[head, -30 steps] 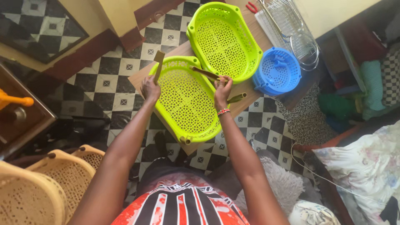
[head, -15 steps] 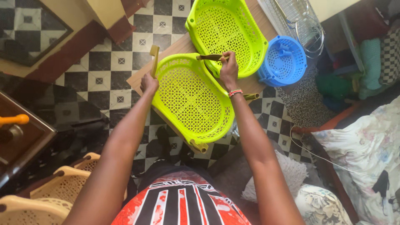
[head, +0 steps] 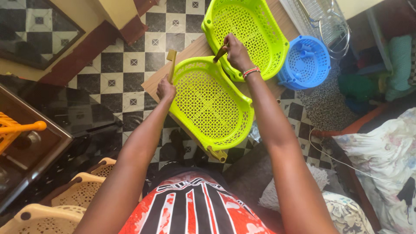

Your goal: The person assembles a three-tiered green plastic basket by inserting metal rods into the basket holes and stacking the tiers. They then handle a blue plastic basket, inserting its internal divider pieces.

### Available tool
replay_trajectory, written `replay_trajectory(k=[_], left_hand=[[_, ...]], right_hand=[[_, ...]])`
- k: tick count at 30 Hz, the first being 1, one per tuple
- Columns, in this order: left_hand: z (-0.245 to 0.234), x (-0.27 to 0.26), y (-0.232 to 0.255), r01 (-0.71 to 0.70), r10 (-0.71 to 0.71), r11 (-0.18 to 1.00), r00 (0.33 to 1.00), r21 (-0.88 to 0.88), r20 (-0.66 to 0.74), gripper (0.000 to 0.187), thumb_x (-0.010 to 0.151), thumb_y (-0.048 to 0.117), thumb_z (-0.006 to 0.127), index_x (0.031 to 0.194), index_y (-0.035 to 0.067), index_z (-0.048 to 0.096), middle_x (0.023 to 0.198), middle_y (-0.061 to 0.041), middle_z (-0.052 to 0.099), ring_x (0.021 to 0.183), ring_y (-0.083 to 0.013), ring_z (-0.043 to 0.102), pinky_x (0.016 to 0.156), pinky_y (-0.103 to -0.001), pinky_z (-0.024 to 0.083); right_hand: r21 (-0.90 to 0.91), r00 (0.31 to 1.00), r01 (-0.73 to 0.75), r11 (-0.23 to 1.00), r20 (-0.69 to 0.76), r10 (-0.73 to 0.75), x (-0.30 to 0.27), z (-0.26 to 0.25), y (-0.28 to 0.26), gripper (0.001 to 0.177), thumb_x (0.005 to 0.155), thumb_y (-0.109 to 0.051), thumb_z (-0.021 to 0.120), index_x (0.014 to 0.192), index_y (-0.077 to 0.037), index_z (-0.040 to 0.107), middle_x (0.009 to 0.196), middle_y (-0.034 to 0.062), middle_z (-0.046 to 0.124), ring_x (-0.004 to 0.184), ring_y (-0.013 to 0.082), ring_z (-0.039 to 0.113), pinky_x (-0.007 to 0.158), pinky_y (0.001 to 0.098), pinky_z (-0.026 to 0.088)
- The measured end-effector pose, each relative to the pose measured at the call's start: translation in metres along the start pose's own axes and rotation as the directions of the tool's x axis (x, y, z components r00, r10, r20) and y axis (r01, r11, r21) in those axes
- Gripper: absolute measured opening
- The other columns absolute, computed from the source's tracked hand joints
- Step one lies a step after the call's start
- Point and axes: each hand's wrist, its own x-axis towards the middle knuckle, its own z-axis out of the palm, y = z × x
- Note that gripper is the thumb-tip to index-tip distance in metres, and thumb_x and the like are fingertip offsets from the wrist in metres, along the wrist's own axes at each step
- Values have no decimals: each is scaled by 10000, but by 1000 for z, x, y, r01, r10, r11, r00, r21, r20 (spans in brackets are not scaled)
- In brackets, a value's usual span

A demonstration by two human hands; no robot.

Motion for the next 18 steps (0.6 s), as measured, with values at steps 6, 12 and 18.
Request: replay_trajectory(k=[6,12,18], left_hand=[[15,15,-9,-26,26,999,999,25,-20,500,912,186,686,1396,250,583,1220,-106,671,1131,-340,639,936,-492,504],[29,18,-21,-75,74,997,997,-7,-31,578,869,194,711,1425,233,558,1291,-116,624,1226,-314,584,988,-471,476],[-23,24,-14,-254,257,965,965,-57,48,508,820,75,649,1316,178,685,1164,-167,705,1086,-352,659,944,-435,515]], right_hand=[[18,999,-42,999,-31,42,-3,8,7,245,978,-41,680,1139,-80,500,995,188,679,915,433,669,749,513,512],[18,1000,-2,1000,-13,2,7,-1,1,452,977,-87,728,1332,-28,453,1227,261,625,1118,462,604,920,511,493],[-84,951,232,969,-192,-244,2,-26,-71,627,934,-86,776,1482,-67,474,1509,203,516,1418,416,489,1199,453,409]])
